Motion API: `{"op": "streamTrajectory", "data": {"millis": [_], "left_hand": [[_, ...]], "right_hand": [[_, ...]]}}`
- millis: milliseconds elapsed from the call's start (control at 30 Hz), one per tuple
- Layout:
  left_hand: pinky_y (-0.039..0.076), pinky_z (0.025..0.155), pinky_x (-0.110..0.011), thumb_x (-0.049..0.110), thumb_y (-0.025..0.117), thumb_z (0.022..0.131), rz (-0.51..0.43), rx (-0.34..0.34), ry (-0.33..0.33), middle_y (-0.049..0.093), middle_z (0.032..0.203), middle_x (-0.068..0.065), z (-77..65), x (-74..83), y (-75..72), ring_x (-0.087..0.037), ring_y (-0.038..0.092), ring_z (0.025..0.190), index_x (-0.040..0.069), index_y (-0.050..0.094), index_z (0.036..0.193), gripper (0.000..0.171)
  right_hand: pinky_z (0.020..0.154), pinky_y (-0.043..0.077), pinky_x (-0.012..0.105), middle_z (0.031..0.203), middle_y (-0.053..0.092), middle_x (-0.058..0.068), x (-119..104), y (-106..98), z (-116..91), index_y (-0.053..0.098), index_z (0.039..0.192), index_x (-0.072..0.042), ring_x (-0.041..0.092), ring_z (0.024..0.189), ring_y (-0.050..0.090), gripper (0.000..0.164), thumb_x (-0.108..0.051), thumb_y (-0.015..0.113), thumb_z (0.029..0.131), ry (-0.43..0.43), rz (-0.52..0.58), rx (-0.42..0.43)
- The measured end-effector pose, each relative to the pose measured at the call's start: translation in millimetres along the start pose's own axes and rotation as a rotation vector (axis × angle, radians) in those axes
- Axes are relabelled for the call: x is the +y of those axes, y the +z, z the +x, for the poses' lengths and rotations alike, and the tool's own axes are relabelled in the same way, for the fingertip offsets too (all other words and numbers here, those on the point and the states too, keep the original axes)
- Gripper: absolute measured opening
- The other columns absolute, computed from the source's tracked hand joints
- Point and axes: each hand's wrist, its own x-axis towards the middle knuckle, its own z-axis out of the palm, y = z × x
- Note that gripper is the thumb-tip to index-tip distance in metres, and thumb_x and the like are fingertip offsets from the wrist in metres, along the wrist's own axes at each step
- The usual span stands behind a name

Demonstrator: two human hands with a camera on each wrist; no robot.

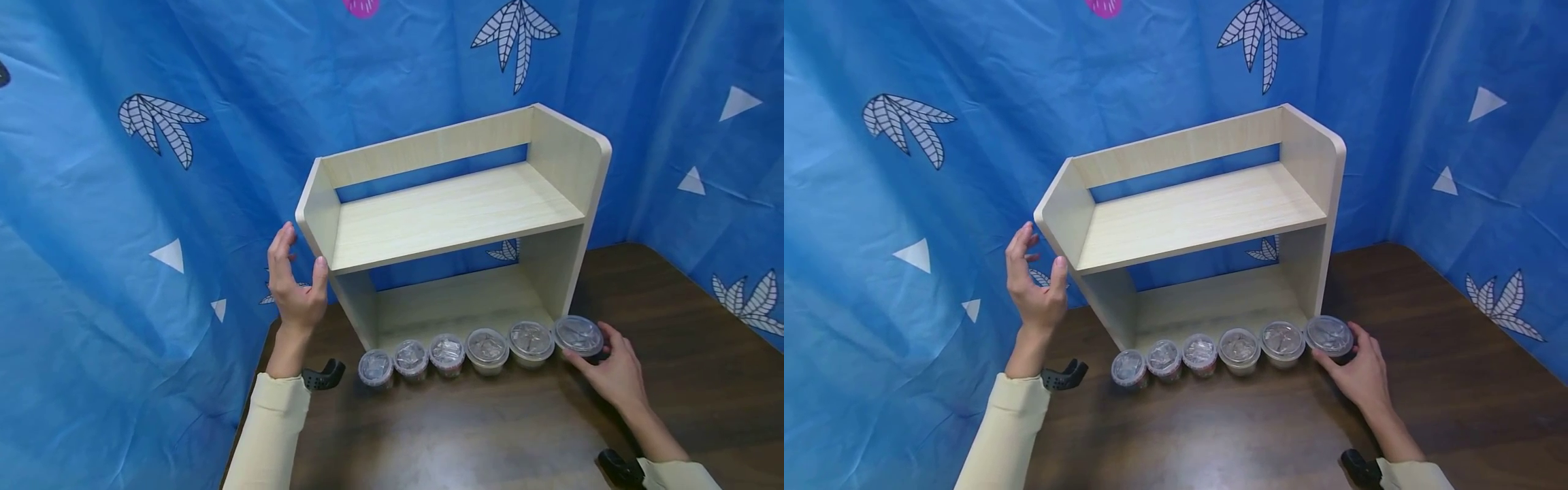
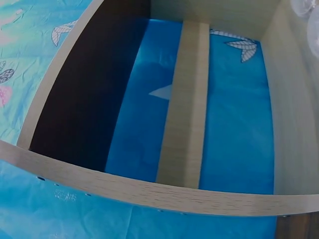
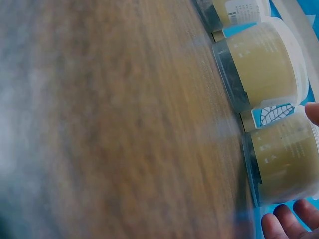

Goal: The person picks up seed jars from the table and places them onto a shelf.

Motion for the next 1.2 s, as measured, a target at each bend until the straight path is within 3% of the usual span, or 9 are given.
{"op": "streamTrajectory", "data": {"millis": [100, 300, 400, 567, 700, 1000, 1200], "left_hand": [[0.046, 0.085, -0.038, 0.02, 0.062, 0.085, 0.004, -0.001, 0.003, 0.055, 0.138, -0.017, 5.4, -0.5, 2.9, -0.031, 0.055, 0.121, -0.004, 0.052, 0.133, 0.054], [0.049, 0.085, -0.043, 0.021, 0.062, 0.086, 0.006, 0.005, 0.004, 0.055, 0.138, -0.015, 12.9, -2.1, 7.9, -0.029, 0.054, 0.123, -0.004, 0.052, 0.133, 0.054], [0.049, 0.085, -0.042, 0.02, 0.06, 0.087, 0.005, 0.002, 0.001, 0.055, 0.139, -0.015, 14.7, -4.4, 10.5, -0.029, 0.054, 0.123, -0.004, 0.052, 0.134, 0.053], [0.049, 0.085, -0.038, 0.021, 0.057, 0.089, -0.011, 0.008, -0.005, 0.056, 0.138, -0.014, 16.3, -9.6, 15.4, -0.028, 0.055, 0.12, -0.004, 0.052, 0.134, 0.052], [0.049, 0.085, -0.039, 0.024, 0.053, 0.091, -0.03, 0.011, -0.012, 0.056, 0.138, -0.014, 17.2, -14.0, 19.9, -0.028, 0.054, 0.121, -0.004, 0.052, 0.134, 0.051], [0.05, 0.087, -0.031, 0.016, 0.046, 0.093, -0.057, 0.019, -0.02, 0.054, 0.138, -0.013, 23.1, -24.3, 27.0, -0.028, 0.054, 0.119, -0.004, 0.052, 0.133, 0.045], [0.046, 0.087, -0.03, 0.021, 0.044, 0.096, -0.131, 0.007, 0.003, 0.053, 0.138, -0.017, 28.4, -27.6, 32.5, -0.03, 0.051, 0.119, -0.006, 0.051, 0.132, 0.046]], "right_hand": [[0.068, 0.042, 0.046, 0.113, 0.049, 0.034, -0.3, 1.0, 1.1, 0.037, 0.14, 0.012, 0.046, 0.094, 0.053, 0.089, -0.027, 0.084, 0.075, -0.003, 0.002, -0.005], [0.064, 0.042, 0.023, 0.116, 0.051, 0.035, 0.3, 2.3, 2.4, 0.037, 0.14, 0.013, 0.046, 0.095, 0.057, 0.09, -0.026, 0.085, 0.075, -0.005, 0.007, -0.002], [0.063, 0.039, 0.018, 0.119, 0.05, 0.035, 2.9, 3.2, 3.0, 0.035, 0.141, 0.012, 0.047, 0.097, 0.057, 0.091, -0.027, 0.085, 0.075, 0.001, 0.007, -0.019], [0.071, 0.05, 0.037, 0.125, 0.045, 0.039, 6.5, 4.9, 3.9, 0.028, 0.145, 0.013, 0.052, 0.101, 0.054, 0.095, -0.03, 0.082, 0.079, 0.014, 0.013, -0.074], [0.077, 0.048, 0.055, 0.128, 0.043, 0.04, 6.8, 5.7, 2.9, 0.025, 0.146, 0.014, 0.054, 0.103, 0.053, 0.096, -0.03, 0.081, 0.081, 0.024, 0.014, -0.089], [0.084, 0.045, 0.065, 0.129, 0.04, 0.042, 3.7, 7.4, 3.2, 0.02, 0.148, 0.014, 0.058, 0.107, 0.05, 0.098, -0.03, 0.08, 0.083, 0.022, 0.043, -0.109], [0.087, 0.043, 0.066, 0.134, 0.035, 0.043, 3.4, 5.5, 3.9, 0.017, 0.149, 0.013, 0.058, 0.112, 0.046, 0.098, -0.031, 0.078, 0.085, 0.045, 0.041, -0.127]]}}
